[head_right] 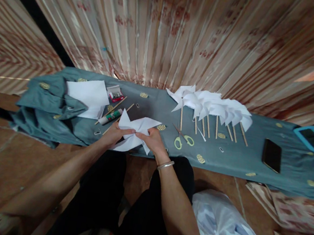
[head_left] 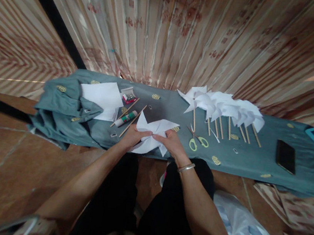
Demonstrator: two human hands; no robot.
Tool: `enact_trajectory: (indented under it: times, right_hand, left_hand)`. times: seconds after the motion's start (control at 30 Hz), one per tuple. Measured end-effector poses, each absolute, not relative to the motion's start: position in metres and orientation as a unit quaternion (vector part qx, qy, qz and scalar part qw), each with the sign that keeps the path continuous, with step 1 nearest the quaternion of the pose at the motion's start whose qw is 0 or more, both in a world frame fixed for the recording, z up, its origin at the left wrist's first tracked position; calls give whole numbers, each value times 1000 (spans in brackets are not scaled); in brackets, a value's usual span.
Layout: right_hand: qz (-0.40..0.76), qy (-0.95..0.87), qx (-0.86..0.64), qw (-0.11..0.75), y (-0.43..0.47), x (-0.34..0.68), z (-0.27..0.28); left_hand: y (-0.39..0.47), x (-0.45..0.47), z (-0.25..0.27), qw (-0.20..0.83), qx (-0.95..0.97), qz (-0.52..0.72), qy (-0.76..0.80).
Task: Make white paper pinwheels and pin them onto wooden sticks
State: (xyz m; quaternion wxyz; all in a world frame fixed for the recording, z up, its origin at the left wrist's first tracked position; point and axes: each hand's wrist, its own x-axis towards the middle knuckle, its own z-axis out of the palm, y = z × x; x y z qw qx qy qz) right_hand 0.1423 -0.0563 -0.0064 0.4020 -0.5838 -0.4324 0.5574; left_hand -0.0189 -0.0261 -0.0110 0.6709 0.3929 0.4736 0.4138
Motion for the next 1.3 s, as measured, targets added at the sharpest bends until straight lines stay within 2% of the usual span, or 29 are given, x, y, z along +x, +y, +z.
enact_trajectory:
  times: [0.43, 0.5, 0.6, 0.7, 0.8, 1.0, 1.3]
  right_hand:
    - [577, -407, -570, 420, -57, 147, -3]
    - [569, -419, -571, 418, -56, 148, -4]
    - [550, -445, -567, 422, -56, 149, -6]
    - [532, -466, -569, 420, -57, 150, -6]
    - [516, -481, -573, 417, -59, 152, -5]
    - [505, -497, -575, 409, -61, 155, -2]
    - [507, -495, -568, 418, -62, 154, 0]
  left_hand:
    - [-20, -38, -3, 657, 458, 385, 458]
    - [-19, -47, -2, 600, 504, 400, 475]
    - [-15, -62, -4, 410, 635, 404, 515]
    - [-13, -71, -10, 227, 745, 343, 525]
    - [-13, -73, -13, 136, 800, 270, 519]
    - [-15, -68, -8, 80, 830, 185, 519]
    - [-12, -63, -4, 85, 829, 141, 535]
